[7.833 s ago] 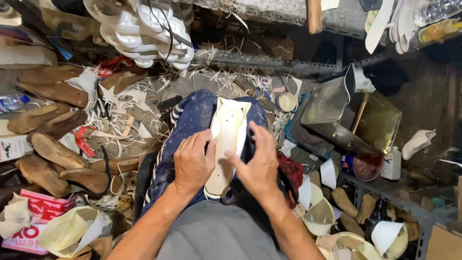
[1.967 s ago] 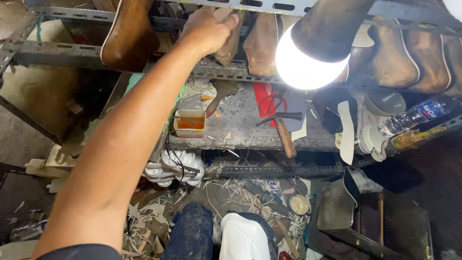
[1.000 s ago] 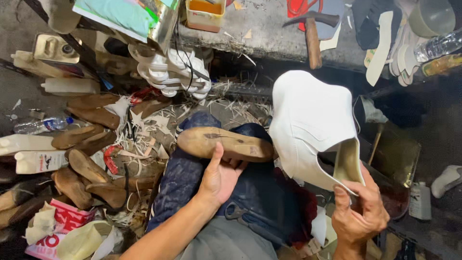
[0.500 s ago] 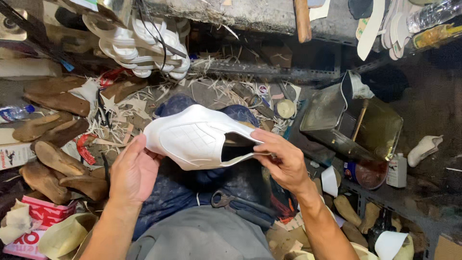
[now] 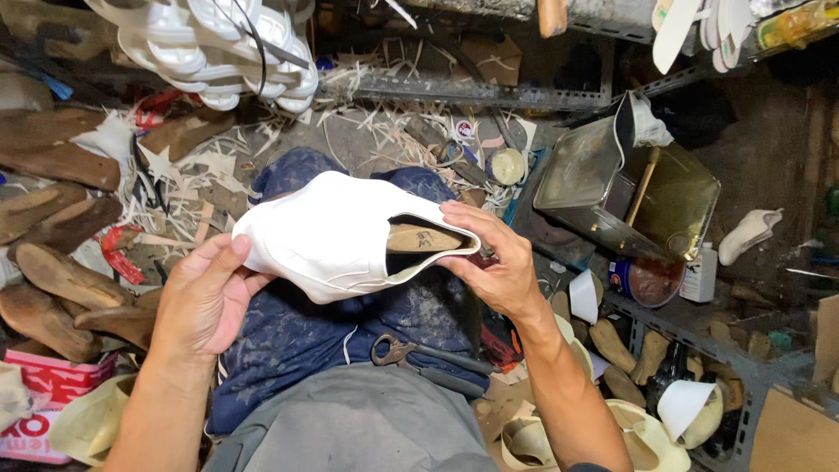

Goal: The person uses pliers to pull and adjust the white upper of a shoe around a wooden shoe last. They repeatedly grip the shoe's edge with the pliers, pull the material, and inspect the fit. The person also uses a hammer to tap the shoe's edge and a wooden shoe last to maintain the shoe's shape.

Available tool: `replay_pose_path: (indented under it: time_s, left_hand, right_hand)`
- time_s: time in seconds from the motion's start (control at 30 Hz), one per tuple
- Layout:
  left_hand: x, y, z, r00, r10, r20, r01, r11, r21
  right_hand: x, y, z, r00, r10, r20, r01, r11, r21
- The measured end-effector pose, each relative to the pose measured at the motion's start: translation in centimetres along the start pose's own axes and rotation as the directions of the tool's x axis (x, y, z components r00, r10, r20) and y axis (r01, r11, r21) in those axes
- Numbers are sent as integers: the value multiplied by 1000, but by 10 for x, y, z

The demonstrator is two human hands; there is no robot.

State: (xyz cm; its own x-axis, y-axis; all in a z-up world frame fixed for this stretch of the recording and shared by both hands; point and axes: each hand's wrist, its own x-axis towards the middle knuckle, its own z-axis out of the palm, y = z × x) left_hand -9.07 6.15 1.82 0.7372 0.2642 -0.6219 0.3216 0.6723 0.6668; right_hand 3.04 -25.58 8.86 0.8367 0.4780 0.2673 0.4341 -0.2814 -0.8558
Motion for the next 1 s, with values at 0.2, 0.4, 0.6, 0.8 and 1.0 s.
replay_pose_path:
  time_s: [0.2,0.4,0.6,0.8,1.0]
  left_hand:
    - [5,-3,-6,1000,0,9,0,1000,-1]
    - [16,2,-11,998,14,-55,-17,999,-42]
    - [20,-13,-3,972,186,-142,-185,983,18]
    - [34,-26,-9,961,166,-219,-176,984,-25]
    - [37,-16,-8,981,103,-166,-123,986,-115]
  right_hand:
    - [2,5,11,998,-46,-52,43,998,-55]
    - [8,4,1,983,36,178,-15,992,-122]
    - [20,-2,5,987,35,158,-26,998,-59]
    - [13,7,8,984,26,179,-7,995,-104]
    - [10,16,7,983,24,185,-3,994,-110]
